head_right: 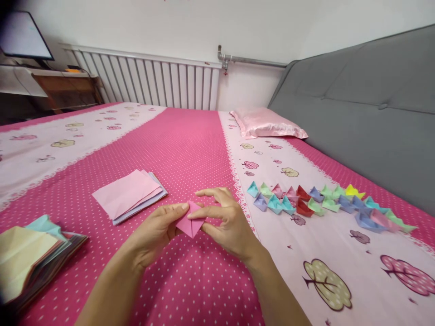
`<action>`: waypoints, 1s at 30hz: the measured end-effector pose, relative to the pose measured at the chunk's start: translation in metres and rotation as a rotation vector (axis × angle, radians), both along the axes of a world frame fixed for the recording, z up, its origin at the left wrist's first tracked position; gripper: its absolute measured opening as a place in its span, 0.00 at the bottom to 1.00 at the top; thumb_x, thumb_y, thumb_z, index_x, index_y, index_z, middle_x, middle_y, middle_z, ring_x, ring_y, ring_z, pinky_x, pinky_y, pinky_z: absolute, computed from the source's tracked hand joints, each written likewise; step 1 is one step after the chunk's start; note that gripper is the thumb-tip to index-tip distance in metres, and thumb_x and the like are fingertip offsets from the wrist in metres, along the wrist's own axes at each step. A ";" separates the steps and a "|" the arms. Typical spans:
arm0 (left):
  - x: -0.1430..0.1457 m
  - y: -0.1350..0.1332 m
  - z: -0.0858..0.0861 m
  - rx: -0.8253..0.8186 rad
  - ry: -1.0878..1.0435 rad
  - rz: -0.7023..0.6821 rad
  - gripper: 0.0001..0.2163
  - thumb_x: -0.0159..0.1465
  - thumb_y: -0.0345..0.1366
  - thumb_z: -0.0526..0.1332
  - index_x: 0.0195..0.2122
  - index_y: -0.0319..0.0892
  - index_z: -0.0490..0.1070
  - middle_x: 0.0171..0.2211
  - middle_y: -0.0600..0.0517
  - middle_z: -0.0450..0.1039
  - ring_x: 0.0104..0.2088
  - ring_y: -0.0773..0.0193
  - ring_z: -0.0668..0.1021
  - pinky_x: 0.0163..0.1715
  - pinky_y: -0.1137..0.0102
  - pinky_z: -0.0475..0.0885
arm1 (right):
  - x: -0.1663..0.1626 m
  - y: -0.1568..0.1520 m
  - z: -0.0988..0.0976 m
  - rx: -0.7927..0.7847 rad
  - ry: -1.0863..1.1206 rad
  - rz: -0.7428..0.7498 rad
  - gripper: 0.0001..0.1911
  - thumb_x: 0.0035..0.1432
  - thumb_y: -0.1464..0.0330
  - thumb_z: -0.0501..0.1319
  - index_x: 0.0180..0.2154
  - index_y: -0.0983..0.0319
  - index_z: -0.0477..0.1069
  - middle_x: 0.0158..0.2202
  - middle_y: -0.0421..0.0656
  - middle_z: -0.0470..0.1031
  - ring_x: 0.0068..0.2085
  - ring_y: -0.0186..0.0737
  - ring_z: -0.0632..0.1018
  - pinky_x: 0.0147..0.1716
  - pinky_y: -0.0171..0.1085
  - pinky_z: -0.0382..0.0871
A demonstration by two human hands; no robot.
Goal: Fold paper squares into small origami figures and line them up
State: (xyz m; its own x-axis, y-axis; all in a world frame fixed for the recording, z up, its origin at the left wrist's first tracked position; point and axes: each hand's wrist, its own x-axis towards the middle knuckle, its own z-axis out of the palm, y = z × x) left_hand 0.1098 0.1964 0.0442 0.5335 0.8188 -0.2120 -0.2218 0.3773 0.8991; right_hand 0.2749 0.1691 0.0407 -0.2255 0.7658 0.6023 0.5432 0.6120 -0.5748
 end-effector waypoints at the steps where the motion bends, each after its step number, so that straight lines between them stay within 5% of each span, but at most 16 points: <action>1: 0.000 0.000 0.000 0.003 0.004 -0.006 0.12 0.57 0.41 0.59 0.27 0.38 0.75 0.24 0.51 0.73 0.26 0.69 0.71 0.33 0.73 0.65 | 0.000 0.000 -0.001 -0.009 0.013 0.008 0.19 0.48 0.78 0.61 0.36 0.48 0.75 0.46 0.39 0.69 0.48 0.42 0.69 0.44 0.46 0.66; 10: 0.001 -0.002 0.001 0.027 -0.061 -0.049 0.12 0.59 0.40 0.57 0.24 0.39 0.73 0.27 0.52 0.72 0.31 0.68 0.73 0.42 0.68 0.67 | -0.001 0.000 -0.002 -0.070 0.105 -0.036 0.07 0.50 0.69 0.64 0.33 0.52 0.76 0.45 0.41 0.70 0.48 0.42 0.69 0.46 0.45 0.65; 21: 0.005 -0.005 0.005 0.283 -0.070 -0.241 0.14 0.60 0.32 0.57 0.48 0.44 0.69 0.45 0.48 0.71 0.44 0.64 0.72 0.50 0.66 0.62 | -0.003 -0.005 0.008 -0.281 0.243 -0.147 0.04 0.48 0.65 0.64 0.26 0.59 0.75 0.43 0.44 0.72 0.47 0.42 0.71 0.48 0.43 0.63; 30: 0.002 -0.005 0.005 0.396 -0.020 -0.316 0.13 0.63 0.34 0.53 0.48 0.43 0.69 0.47 0.47 0.70 0.46 0.62 0.72 0.48 0.66 0.62 | -0.003 -0.005 0.008 -0.478 0.553 -0.136 0.15 0.39 0.67 0.70 0.30 0.60 0.68 0.28 0.37 0.70 0.30 0.33 0.72 0.30 0.34 0.68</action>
